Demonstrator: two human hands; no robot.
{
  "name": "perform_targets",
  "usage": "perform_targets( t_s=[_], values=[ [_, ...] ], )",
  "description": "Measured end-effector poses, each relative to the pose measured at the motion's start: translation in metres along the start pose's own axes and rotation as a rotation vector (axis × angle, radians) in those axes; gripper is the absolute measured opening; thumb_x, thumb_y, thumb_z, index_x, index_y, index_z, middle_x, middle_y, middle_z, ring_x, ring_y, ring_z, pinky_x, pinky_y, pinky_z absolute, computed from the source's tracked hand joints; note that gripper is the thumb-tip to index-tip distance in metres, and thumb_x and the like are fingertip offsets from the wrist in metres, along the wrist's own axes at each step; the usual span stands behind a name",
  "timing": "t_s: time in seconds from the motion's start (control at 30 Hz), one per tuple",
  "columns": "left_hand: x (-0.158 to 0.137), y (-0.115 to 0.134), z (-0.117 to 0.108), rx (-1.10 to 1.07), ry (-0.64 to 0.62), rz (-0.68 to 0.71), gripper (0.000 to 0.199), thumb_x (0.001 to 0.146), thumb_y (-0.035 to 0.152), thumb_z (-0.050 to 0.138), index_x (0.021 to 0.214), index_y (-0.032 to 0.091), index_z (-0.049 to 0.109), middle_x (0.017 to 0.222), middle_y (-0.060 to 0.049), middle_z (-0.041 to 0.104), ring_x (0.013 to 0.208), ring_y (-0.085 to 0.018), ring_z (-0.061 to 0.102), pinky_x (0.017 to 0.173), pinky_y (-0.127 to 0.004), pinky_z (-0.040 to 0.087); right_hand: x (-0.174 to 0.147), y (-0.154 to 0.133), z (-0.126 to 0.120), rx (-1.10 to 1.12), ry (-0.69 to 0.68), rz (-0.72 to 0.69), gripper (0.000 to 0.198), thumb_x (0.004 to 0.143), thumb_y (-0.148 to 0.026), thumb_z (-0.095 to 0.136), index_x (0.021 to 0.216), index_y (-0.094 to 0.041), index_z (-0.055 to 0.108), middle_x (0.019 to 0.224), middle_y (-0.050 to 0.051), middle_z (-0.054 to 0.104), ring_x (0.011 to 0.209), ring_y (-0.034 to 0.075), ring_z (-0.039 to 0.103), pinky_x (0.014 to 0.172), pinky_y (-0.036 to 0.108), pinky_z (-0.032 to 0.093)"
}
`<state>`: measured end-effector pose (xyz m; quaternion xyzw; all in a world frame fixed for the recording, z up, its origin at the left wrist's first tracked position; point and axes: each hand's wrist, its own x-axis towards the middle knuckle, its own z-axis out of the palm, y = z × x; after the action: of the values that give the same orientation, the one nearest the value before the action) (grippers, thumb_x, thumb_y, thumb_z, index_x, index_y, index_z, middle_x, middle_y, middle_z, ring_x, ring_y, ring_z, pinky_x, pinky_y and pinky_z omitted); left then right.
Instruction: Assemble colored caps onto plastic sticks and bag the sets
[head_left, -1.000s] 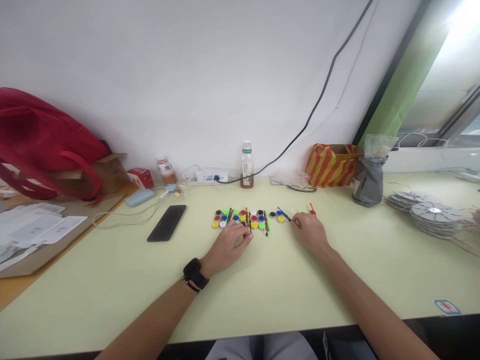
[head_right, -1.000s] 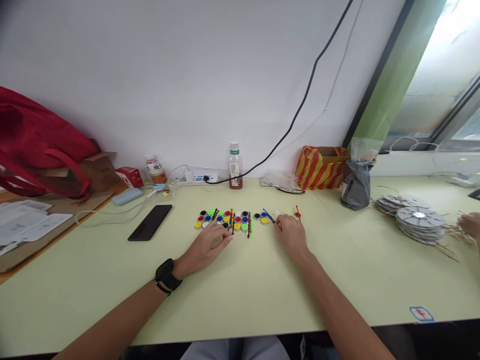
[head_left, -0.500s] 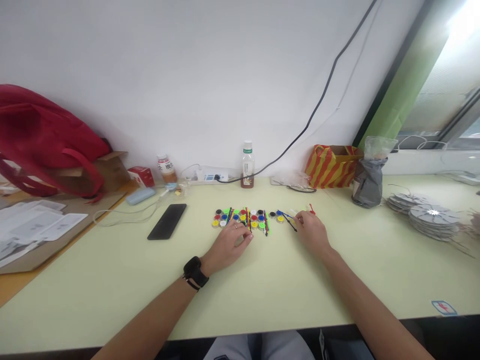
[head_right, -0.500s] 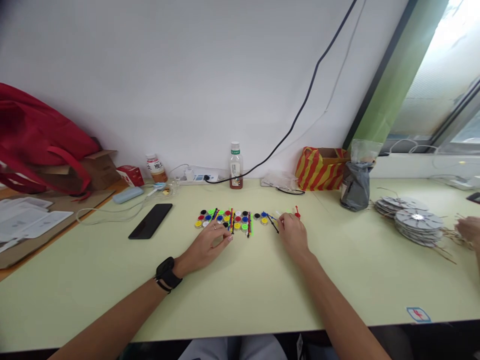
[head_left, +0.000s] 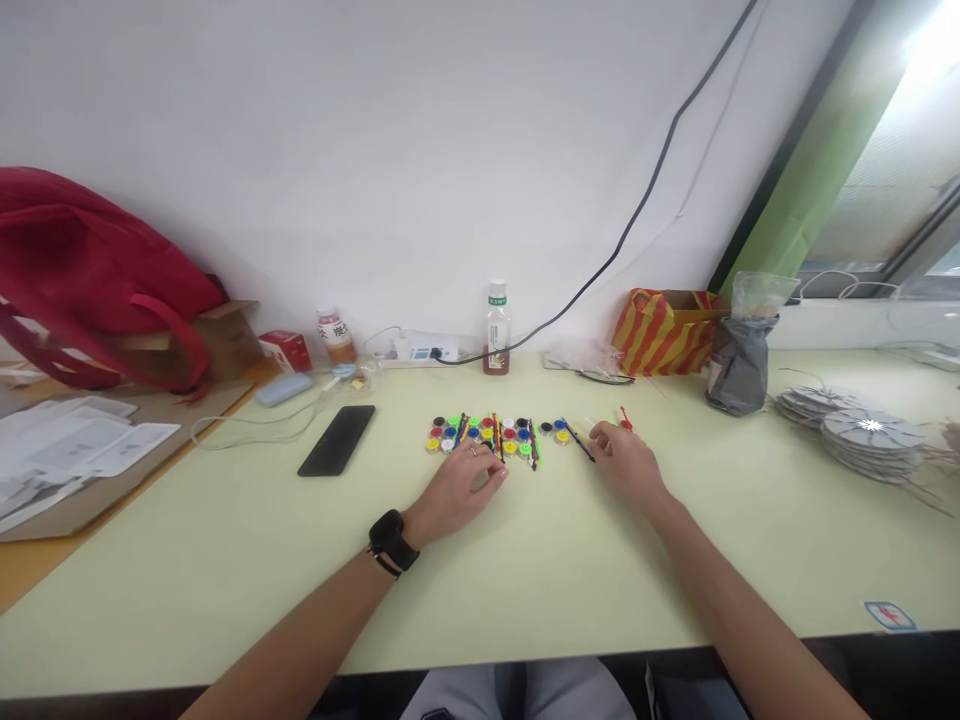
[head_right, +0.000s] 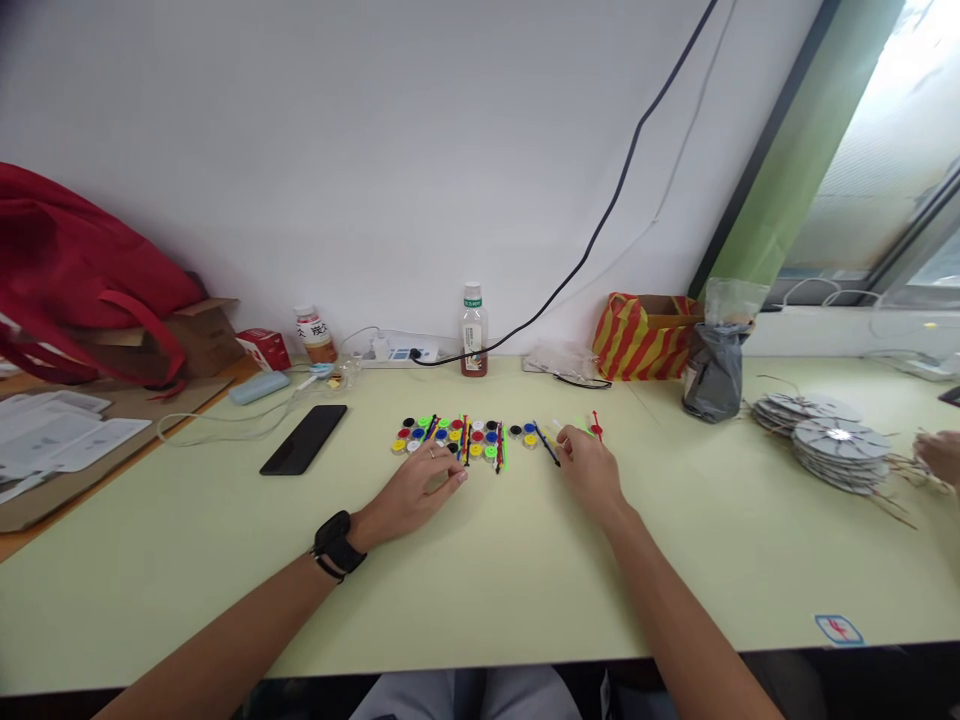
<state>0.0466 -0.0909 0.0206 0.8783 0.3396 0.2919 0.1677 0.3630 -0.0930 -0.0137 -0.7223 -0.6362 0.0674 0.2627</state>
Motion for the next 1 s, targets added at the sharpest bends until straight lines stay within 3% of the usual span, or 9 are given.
perform_targets(
  t_s=[0.2,0.5,0.7,0.87,1.0],
  values=[
    [0.0005,0.0011,0.0001,-0.007,-0.019,0.01,0.023,0.104,0.03,0.049,0.087,0.023,0.063,0.088,-0.003,0.066,0.095,-0.023,0.055,0.096,-0.043,0.044,0.0018,0.0008,-0.0022,-0.065,0.0,-0.056,0.015,0.092,-0.021,0.055,0.089,-0.023,0.07,0.091,0.005,0.071,0.092,0.022,0.063,0.069,0.029,0.038],
    [0.0002,-0.0012,0.0014,-0.023,-0.015,0.009,0.021,0.103,0.029,0.052,0.09,0.022,0.067,0.089,-0.003,0.066,0.096,-0.023,0.055,0.092,-0.041,0.045,0.0006,0.0,0.0002,-0.071,0.066,-0.078,0.013,0.09,-0.018,0.056,0.084,-0.021,0.067,0.089,0.005,0.07,0.091,0.022,0.063,0.071,0.03,0.04],
    [0.0006,-0.0009,0.0013,-0.033,-0.025,0.003,0.021,0.103,0.029,0.052,0.089,0.022,0.067,0.091,-0.003,0.067,0.098,-0.023,0.055,0.094,-0.04,0.044,0.0014,-0.0002,0.0018,-0.091,0.03,-0.11,0.015,0.089,-0.017,0.056,0.082,-0.022,0.068,0.087,0.007,0.07,0.093,0.024,0.062,0.07,0.031,0.039],
    [0.001,-0.0005,0.0005,-0.03,-0.018,-0.004,0.021,0.103,0.029,0.052,0.089,0.022,0.067,0.092,-0.003,0.067,0.098,-0.023,0.055,0.094,-0.04,0.044,-0.0002,-0.0019,0.0007,-0.062,0.12,-0.108,0.009,0.085,-0.018,0.055,0.078,-0.021,0.06,0.085,0.006,0.069,0.086,0.023,0.063,0.07,0.032,0.04],
    [0.0007,-0.0013,0.001,-0.021,-0.016,0.012,0.021,0.103,0.029,0.052,0.089,0.022,0.066,0.09,-0.003,0.067,0.096,-0.023,0.056,0.094,-0.04,0.044,-0.0008,-0.0061,-0.0006,0.158,0.11,-0.077,0.005,0.083,-0.023,0.057,0.079,-0.023,0.054,0.075,0.002,0.067,0.069,0.019,0.061,0.064,0.03,0.041]
  ],
)
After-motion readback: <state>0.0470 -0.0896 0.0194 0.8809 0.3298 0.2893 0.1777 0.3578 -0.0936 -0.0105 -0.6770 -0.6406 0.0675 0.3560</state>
